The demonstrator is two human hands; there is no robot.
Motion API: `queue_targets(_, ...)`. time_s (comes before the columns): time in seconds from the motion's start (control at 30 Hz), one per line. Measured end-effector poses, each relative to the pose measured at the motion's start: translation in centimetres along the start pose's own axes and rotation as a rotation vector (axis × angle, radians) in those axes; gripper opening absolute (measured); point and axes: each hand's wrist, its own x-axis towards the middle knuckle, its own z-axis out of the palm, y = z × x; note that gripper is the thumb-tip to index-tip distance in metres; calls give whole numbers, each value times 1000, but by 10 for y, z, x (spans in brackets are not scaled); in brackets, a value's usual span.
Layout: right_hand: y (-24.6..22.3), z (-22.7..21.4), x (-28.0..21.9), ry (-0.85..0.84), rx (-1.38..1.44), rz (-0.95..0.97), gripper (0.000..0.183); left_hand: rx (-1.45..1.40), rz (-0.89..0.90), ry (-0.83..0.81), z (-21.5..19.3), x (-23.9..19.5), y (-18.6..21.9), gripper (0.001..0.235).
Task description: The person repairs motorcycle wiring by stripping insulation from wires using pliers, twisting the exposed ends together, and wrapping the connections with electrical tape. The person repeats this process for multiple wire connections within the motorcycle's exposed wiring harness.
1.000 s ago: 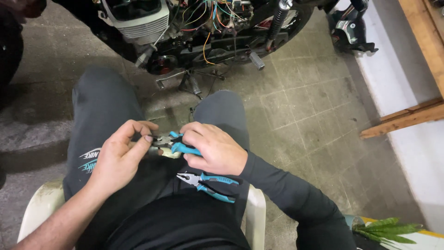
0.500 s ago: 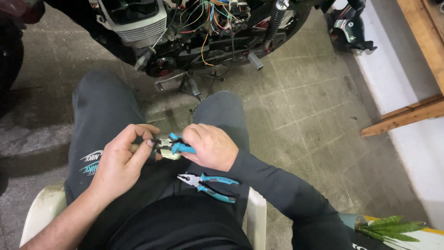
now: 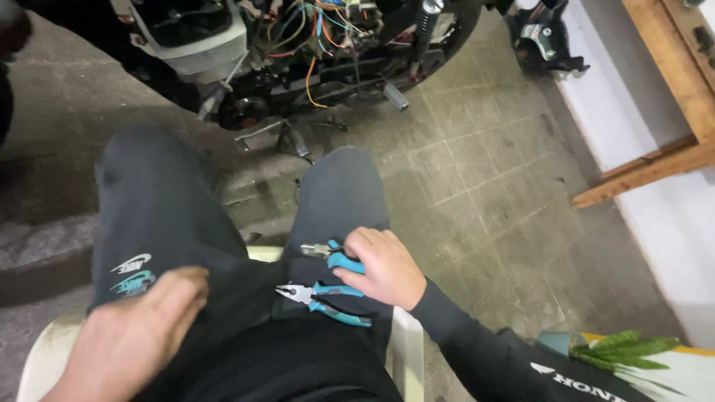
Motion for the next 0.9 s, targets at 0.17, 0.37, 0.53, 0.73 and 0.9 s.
queue_targets(0.17, 6, 22, -31, 22, -144, 65, 34, 289, 68, -207, 16, -25, 3, 29)
queue_targets(0.37, 13, 7, -24, 101, 45, -11, 34, 171, 63, -153, -2, -6, 5, 28)
queue_targets(0.53, 1, 2, 11, 167, 647, 33, 29, -673, -304, -68, -19, 67, 30, 15)
queue_targets(0.73, -6, -7, 74, 178, 996, -27, 30, -1404, -474, -258, 0, 131, 35, 15)
queue_targets(0.9, 7, 8, 102, 159, 1019, -52, 26, -1320, -479, -228, 10, 147, 27, 14)
